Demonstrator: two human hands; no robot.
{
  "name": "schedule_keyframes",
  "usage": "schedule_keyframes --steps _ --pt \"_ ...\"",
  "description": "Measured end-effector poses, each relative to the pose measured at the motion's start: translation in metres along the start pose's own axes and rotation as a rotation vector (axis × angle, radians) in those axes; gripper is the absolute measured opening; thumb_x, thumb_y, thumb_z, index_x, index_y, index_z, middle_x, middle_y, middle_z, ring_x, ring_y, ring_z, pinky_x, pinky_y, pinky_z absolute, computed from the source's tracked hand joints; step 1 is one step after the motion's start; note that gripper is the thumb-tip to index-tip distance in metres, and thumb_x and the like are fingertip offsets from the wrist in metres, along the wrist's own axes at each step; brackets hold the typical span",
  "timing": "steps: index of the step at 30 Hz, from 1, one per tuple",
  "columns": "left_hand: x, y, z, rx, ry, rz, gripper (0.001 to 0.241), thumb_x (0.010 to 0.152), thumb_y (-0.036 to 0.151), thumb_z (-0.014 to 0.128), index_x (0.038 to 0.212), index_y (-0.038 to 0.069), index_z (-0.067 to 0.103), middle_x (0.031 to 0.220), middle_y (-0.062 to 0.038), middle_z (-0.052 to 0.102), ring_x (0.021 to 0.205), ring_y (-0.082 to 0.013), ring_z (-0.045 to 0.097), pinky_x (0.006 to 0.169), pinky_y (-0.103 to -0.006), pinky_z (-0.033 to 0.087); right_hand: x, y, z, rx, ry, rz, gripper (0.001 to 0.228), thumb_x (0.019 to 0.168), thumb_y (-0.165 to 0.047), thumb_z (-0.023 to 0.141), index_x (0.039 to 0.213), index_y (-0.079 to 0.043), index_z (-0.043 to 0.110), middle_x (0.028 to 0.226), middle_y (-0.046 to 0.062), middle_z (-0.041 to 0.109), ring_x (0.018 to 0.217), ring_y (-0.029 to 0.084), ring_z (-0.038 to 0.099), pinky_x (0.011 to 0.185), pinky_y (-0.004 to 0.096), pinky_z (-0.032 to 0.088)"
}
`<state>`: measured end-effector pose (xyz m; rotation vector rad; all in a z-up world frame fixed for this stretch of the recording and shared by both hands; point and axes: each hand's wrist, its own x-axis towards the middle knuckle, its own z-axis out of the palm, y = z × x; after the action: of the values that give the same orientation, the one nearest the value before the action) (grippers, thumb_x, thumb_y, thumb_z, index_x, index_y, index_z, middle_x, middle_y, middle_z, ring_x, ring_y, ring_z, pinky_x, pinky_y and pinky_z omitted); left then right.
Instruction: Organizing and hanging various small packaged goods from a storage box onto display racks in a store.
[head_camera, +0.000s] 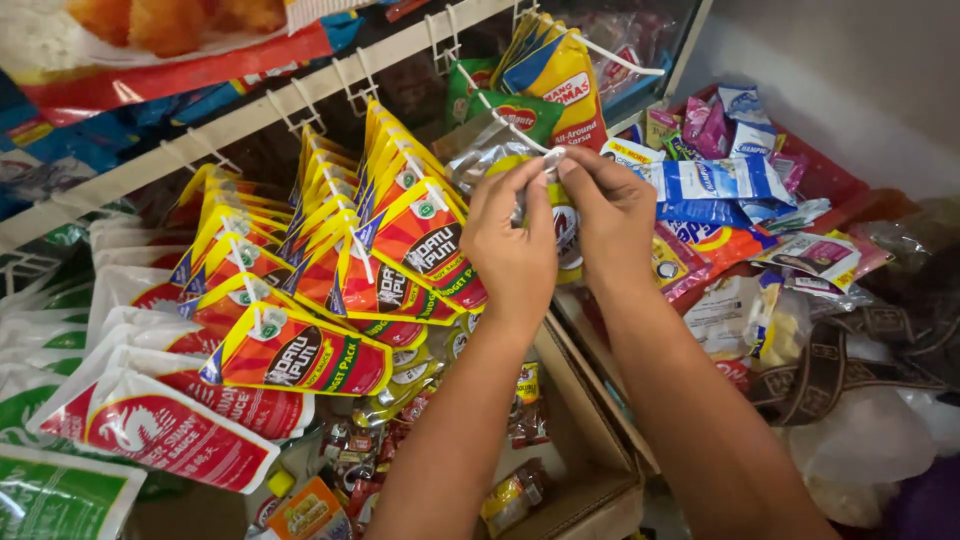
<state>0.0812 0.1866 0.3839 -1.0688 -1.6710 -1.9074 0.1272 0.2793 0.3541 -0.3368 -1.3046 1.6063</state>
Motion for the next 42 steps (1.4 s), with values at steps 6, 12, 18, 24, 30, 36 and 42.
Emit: schedule_keyframes --steps 6,12,18,24,30,36,42 --pt "-0.002 -0.006 0.001 0.034 0.016 -0.016 0.012 0.098 0.001 0.069 0.11 0.002 0.072 0.104 -0.011 0.073 0.097 -0.0249 0.072 0.09 -0.0336 0.057 0.007 0.0 -0.002 -0.012 -0.013 0.065 0.02 0.098 -0.009 0.072 0.112 0.005 0.076 0.099 0.006 0.077 0.087 0.009 0.067 0.08 0.024 0.055" --pt "-0.003 -0.011 0.0 0.133 -0.036 -0.073 0.017 0.101 0.004 0.065 0.116 0.006 0.072 0.113 -0.011 0.072 0.105 -0.0269 0.071 0.095 -0.0361 0.057 0.032 0.039 -0.006 -0.106 -0.08 0.079 0.017 0.096 -0.009 0.071 0.107 0.005 0.074 0.097 0.005 0.077 0.085 0.008 0.068 0.078 0.023 0.055" --pt "-0.008 -0.013 -0.005 0.359 -0.164 0.063 0.041 0.096 0.003 0.062 0.137 0.012 0.066 0.142 -0.011 0.056 0.137 -0.0363 0.051 0.119 -0.0481 0.042 0.046 0.058 0.003 -0.25 -0.078 0.061 0.014 0.098 -0.008 0.07 0.106 0.002 0.075 0.095 0.003 0.077 0.083 0.008 0.069 0.075 0.024 0.057" --pt "-0.023 -0.008 -0.009 0.522 -0.261 0.165 0.049 0.093 0.006 0.056 0.141 0.006 0.063 0.152 -0.009 0.054 0.153 -0.0441 0.033 0.125 -0.0581 0.024 0.019 0.043 -0.002 -0.194 -0.047 -0.151 0.019 0.098 -0.005 0.069 0.116 0.002 0.073 0.107 0.005 0.076 0.093 0.009 0.068 0.083 0.024 0.056" --pt "-0.082 -0.013 -0.043 0.034 -0.268 0.135 0.045 0.103 -0.008 0.053 0.144 0.008 0.06 0.145 -0.012 0.064 0.136 -0.0309 0.063 0.116 -0.0396 0.053 -0.071 0.003 -0.008 -0.477 0.204 -0.173 0.014 0.106 -0.009 0.068 0.115 0.0 0.072 0.107 0.005 0.071 0.094 0.009 0.062 0.086 0.026 0.052" --pt "-0.185 -0.069 -0.126 0.08 -0.297 -0.156 0.029 0.091 -0.008 0.061 0.117 0.001 0.069 0.116 -0.016 0.07 0.108 -0.0367 0.07 0.096 -0.0445 0.057 -0.172 0.066 0.002 -0.439 -0.071 -0.102 0.013 0.106 -0.004 0.065 0.116 0.002 0.071 0.107 0.006 0.065 0.098 0.012 0.06 0.088 0.026 0.049" --pt "-0.262 -0.153 -0.216 0.48 -0.447 -0.467 0.021 0.085 0.004 0.069 0.106 0.006 0.074 0.108 -0.017 0.073 0.095 -0.0388 0.07 0.083 -0.0464 0.057 -0.232 0.175 0.019 -0.596 -0.397 0.304 0.015 0.093 -0.011 0.069 0.105 -0.004 0.076 0.093 0.008 0.075 0.075 0.013 0.069 0.068 0.03 0.055"
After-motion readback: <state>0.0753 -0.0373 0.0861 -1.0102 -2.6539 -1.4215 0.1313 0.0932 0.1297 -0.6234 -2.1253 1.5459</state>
